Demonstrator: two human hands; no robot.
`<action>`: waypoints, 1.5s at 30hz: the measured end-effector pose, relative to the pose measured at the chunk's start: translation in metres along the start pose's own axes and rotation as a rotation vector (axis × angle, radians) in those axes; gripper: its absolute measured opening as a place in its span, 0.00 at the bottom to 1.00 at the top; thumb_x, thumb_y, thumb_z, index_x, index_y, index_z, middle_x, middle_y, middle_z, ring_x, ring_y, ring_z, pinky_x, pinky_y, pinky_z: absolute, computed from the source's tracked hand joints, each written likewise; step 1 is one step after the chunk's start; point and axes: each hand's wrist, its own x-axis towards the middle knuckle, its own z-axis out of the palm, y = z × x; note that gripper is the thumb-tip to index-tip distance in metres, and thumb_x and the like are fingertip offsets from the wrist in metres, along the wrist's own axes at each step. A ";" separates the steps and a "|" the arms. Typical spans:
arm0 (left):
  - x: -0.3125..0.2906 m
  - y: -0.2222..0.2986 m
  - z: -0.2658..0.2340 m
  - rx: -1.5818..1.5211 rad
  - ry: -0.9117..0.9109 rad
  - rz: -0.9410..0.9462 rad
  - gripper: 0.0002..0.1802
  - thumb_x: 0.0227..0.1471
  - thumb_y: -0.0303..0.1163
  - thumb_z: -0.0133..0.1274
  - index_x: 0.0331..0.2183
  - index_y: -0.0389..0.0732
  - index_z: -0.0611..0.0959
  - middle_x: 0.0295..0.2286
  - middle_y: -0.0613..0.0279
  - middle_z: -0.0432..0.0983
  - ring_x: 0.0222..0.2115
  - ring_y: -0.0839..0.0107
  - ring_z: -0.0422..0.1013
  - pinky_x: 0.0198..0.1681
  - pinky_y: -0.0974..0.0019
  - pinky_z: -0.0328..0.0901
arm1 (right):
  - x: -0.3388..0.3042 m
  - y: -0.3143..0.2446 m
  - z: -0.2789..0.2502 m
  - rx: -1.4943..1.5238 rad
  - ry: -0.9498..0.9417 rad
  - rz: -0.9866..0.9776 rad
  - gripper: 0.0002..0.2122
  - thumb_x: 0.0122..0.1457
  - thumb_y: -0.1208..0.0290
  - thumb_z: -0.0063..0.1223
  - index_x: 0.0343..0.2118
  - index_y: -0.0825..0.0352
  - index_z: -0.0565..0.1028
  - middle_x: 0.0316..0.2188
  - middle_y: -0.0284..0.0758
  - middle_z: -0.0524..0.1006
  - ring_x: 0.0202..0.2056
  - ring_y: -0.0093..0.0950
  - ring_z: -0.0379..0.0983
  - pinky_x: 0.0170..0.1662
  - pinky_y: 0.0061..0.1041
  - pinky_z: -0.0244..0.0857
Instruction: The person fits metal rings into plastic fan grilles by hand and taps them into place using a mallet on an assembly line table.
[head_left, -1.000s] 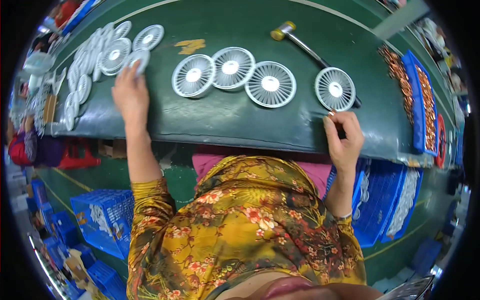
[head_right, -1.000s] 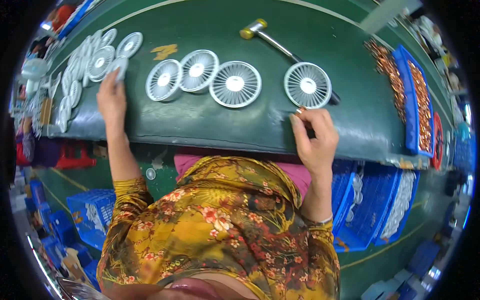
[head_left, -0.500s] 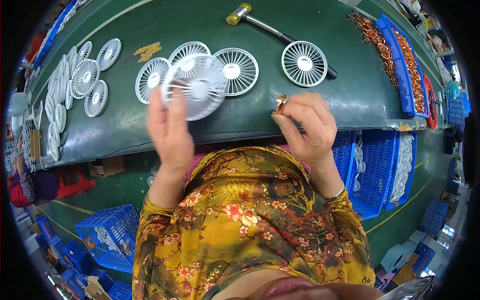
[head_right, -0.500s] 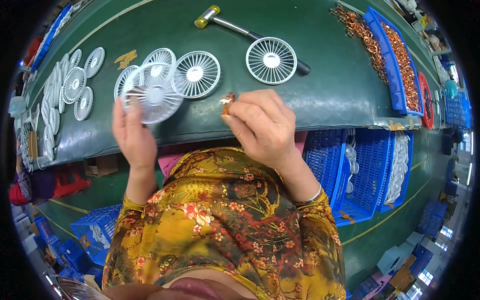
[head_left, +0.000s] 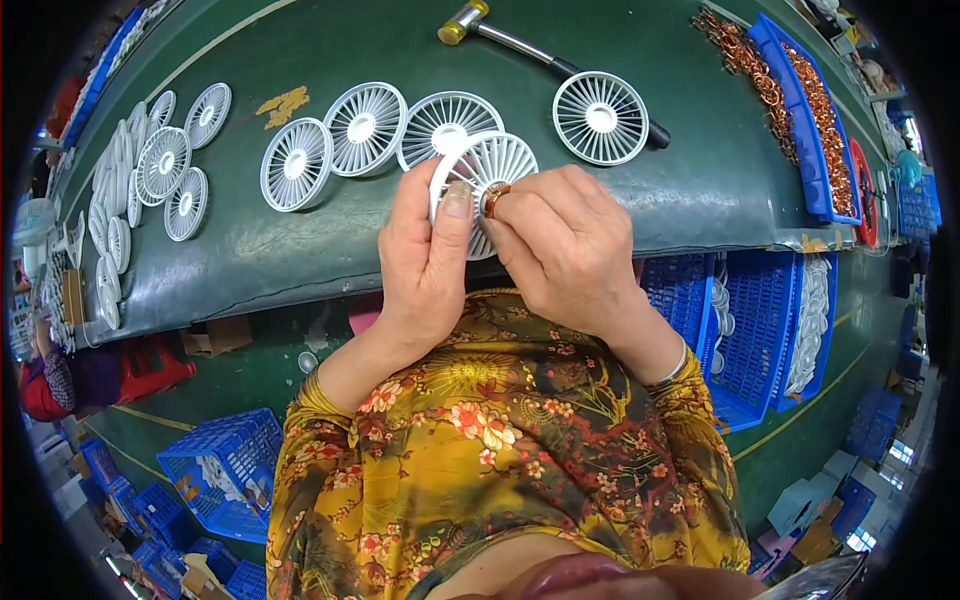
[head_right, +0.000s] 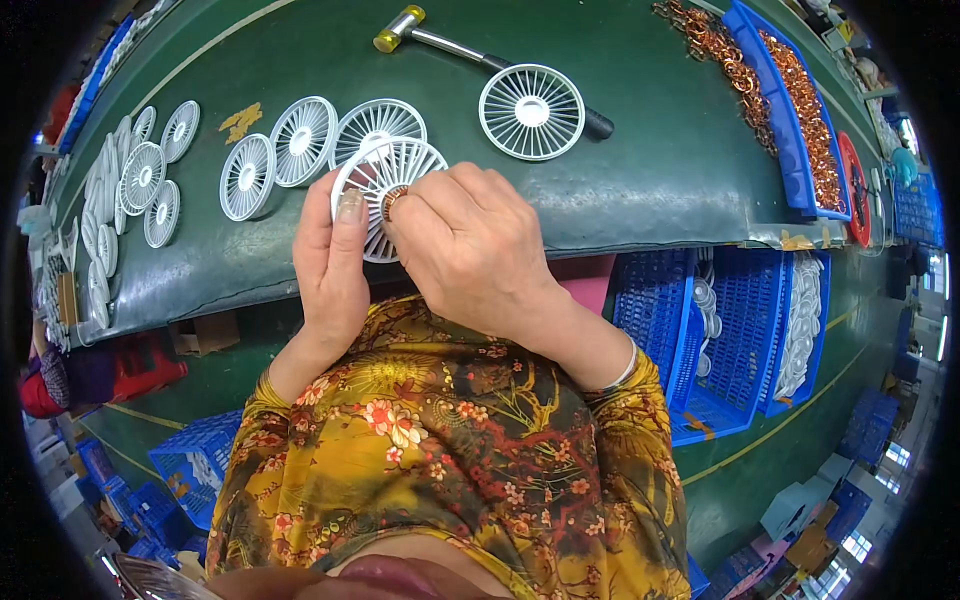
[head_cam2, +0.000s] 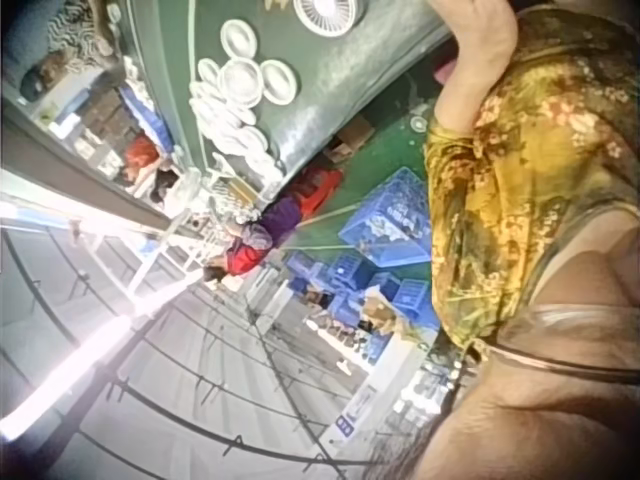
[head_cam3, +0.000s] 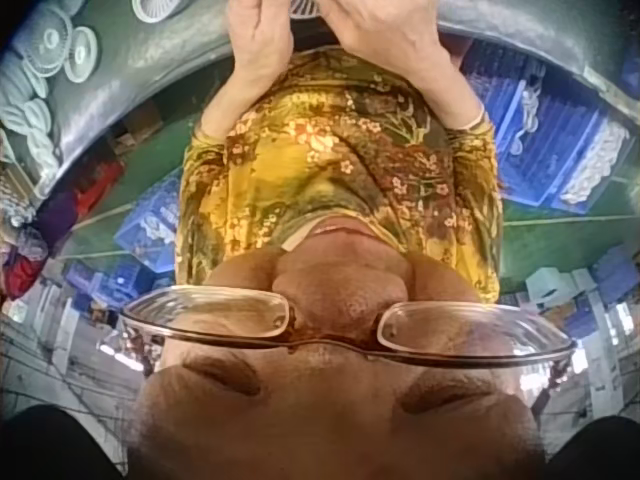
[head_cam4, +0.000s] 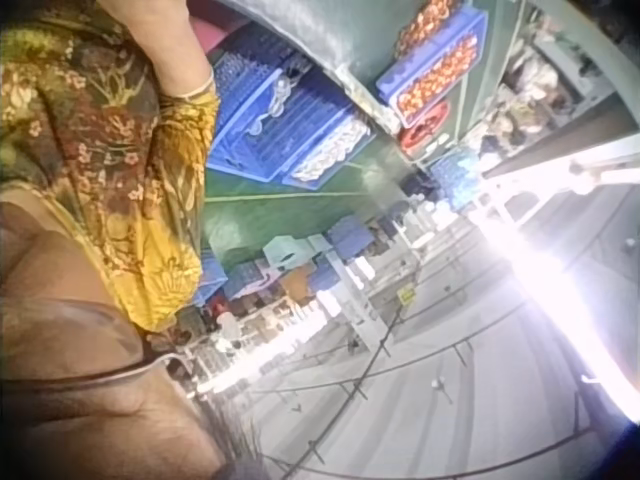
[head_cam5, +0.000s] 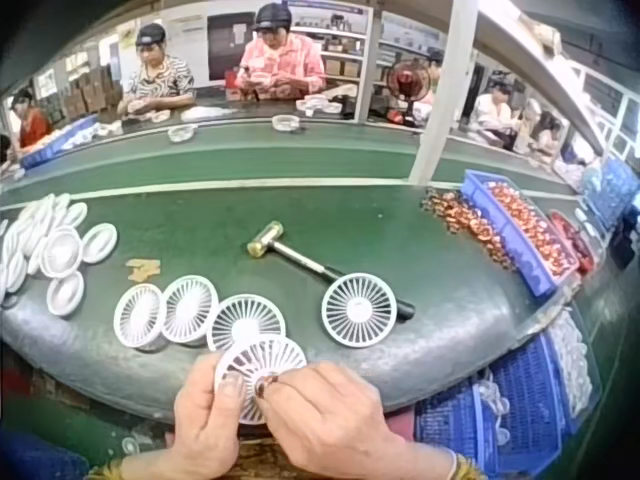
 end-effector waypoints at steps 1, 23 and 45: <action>0.000 0.001 0.001 0.000 0.000 -0.001 0.16 0.62 0.33 0.42 0.47 0.34 0.71 0.33 0.61 0.73 0.33 0.78 0.66 0.38 0.72 0.64 | 0.000 -0.001 0.000 0.021 -0.047 0.058 0.05 0.45 0.77 0.57 0.24 0.65 0.71 0.23 0.32 0.70 0.24 0.31 0.66 0.28 0.30 0.61; 0.000 0.025 -0.010 -0.652 -0.556 -0.595 0.25 0.55 0.36 0.54 0.50 0.35 0.68 0.40 0.63 0.71 0.40 0.79 0.68 0.43 0.73 0.65 | -0.011 -0.015 -0.061 -0.006 -0.300 0.007 0.10 0.46 0.59 0.61 0.29 0.57 0.81 0.46 0.21 0.77 0.59 0.40 0.60 0.61 0.51 0.47; -0.005 0.005 0.005 -0.305 -0.581 -0.213 0.27 0.55 0.34 0.55 0.52 0.35 0.66 0.41 0.57 0.71 0.40 0.73 0.70 0.44 0.69 0.65 | -0.037 0.020 -0.042 1.010 -0.210 0.344 0.12 0.56 0.74 0.53 0.43 0.69 0.73 0.57 0.48 0.64 0.55 0.37 0.65 0.56 0.33 0.59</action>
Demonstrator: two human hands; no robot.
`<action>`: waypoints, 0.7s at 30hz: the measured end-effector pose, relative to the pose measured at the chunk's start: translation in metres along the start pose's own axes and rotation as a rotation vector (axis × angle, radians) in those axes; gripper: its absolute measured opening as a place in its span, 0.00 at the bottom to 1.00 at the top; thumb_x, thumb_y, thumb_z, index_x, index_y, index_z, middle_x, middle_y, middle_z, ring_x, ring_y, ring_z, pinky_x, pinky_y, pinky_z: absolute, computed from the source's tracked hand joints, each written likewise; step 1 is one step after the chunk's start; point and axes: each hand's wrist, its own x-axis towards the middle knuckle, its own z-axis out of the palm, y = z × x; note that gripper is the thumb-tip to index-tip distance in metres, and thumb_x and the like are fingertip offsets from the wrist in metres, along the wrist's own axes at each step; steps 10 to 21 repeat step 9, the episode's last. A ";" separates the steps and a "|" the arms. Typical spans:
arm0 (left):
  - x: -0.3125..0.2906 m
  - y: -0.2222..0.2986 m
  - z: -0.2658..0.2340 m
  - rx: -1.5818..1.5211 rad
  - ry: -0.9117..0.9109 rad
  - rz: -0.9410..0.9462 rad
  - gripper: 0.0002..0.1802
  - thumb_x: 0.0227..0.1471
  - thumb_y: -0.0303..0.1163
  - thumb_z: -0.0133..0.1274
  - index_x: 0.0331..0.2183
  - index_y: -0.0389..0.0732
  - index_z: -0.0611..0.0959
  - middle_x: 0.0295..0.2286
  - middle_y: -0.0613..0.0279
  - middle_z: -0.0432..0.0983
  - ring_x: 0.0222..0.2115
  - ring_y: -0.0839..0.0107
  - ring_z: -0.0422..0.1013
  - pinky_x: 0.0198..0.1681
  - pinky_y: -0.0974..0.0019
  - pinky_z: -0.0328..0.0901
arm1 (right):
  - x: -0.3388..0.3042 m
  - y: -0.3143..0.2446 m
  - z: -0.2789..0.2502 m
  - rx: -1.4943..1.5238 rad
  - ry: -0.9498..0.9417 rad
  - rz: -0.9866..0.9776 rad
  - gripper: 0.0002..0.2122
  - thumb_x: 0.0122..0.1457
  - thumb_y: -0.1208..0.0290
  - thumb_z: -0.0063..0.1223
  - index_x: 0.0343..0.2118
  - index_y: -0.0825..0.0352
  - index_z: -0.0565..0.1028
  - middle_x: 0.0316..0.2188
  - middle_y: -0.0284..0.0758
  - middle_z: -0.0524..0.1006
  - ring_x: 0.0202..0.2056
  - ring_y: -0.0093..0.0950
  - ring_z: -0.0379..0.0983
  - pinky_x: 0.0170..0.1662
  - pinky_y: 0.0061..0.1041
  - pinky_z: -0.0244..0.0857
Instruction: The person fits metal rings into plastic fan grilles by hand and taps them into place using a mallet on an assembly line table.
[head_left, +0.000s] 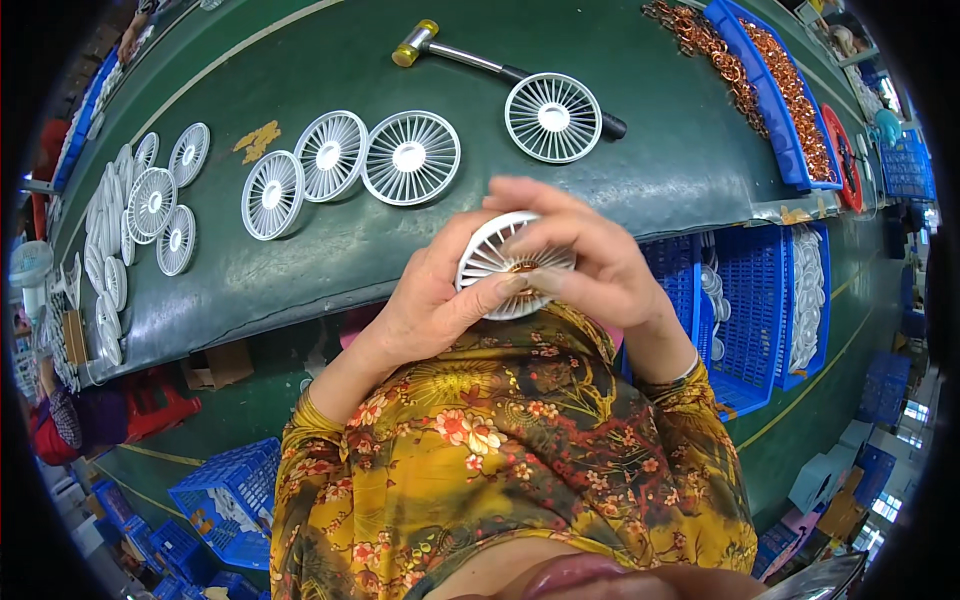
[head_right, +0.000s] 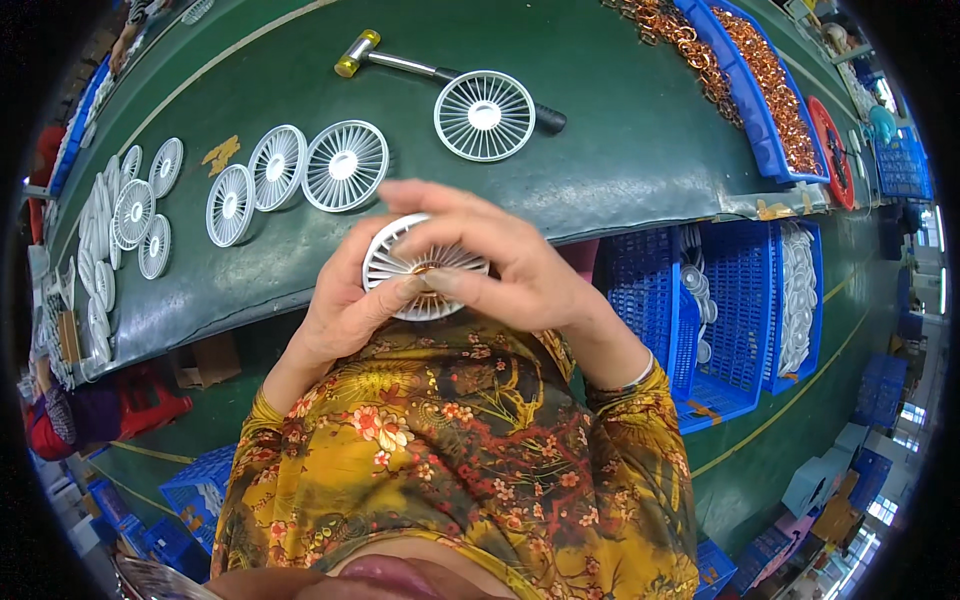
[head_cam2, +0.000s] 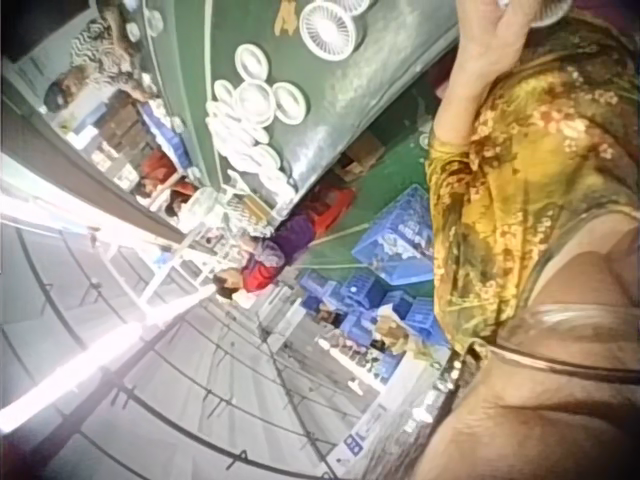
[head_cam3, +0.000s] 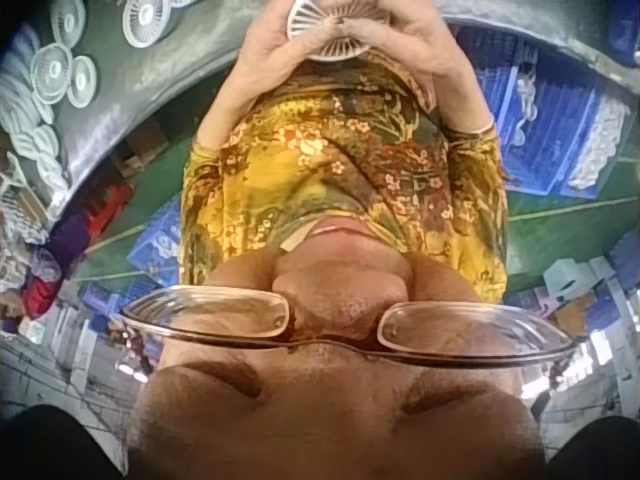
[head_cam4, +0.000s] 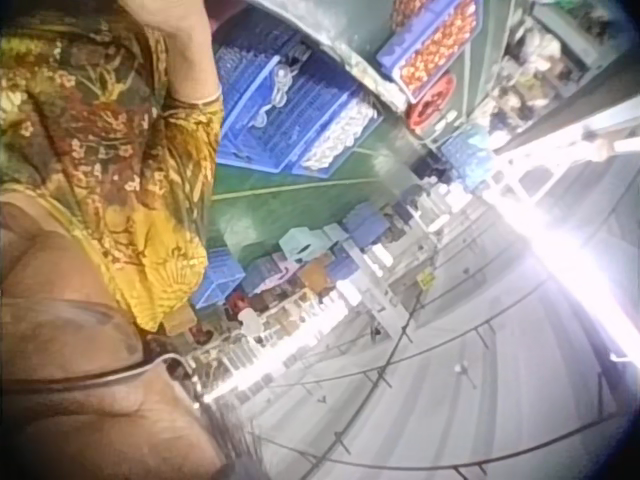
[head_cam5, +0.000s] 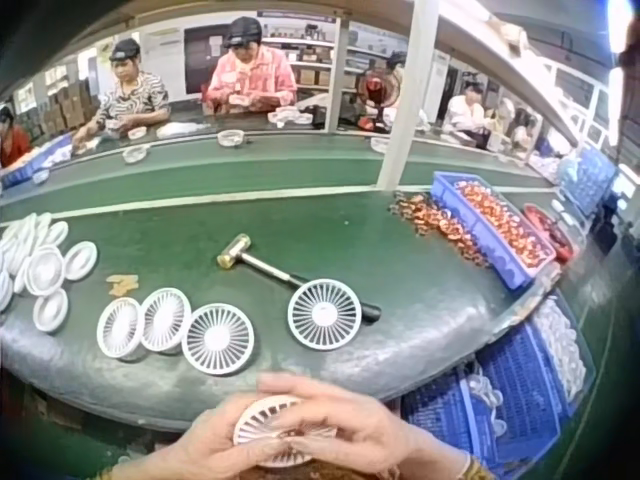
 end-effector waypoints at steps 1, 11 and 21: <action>0.000 -0.004 -0.001 0.132 0.007 0.088 0.26 0.54 0.34 0.55 0.52 0.36 0.67 0.41 0.56 0.71 0.40 0.73 0.70 0.44 0.69 0.65 | 0.001 -0.002 0.002 0.168 0.053 0.055 0.14 0.57 0.74 0.52 0.46 0.70 0.70 0.56 0.47 0.64 0.56 0.35 0.63 0.57 0.33 0.58; 0.000 -0.010 0.000 0.294 0.075 0.165 0.24 0.54 0.33 0.55 0.50 0.36 0.68 0.39 0.52 0.76 0.38 0.65 0.75 0.40 0.66 0.68 | -0.002 0.004 0.006 0.113 0.132 0.319 0.19 0.55 0.74 0.57 0.50 0.69 0.68 0.55 0.43 0.67 0.51 0.32 0.68 0.52 0.27 0.63; 0.000 -0.010 0.000 0.294 0.075 0.165 0.24 0.54 0.33 0.55 0.50 0.36 0.68 0.39 0.52 0.76 0.38 0.65 0.75 0.40 0.66 0.68 | -0.002 0.004 0.006 0.113 0.132 0.319 0.19 0.55 0.74 0.57 0.50 0.69 0.68 0.55 0.43 0.67 0.51 0.32 0.68 0.52 0.27 0.63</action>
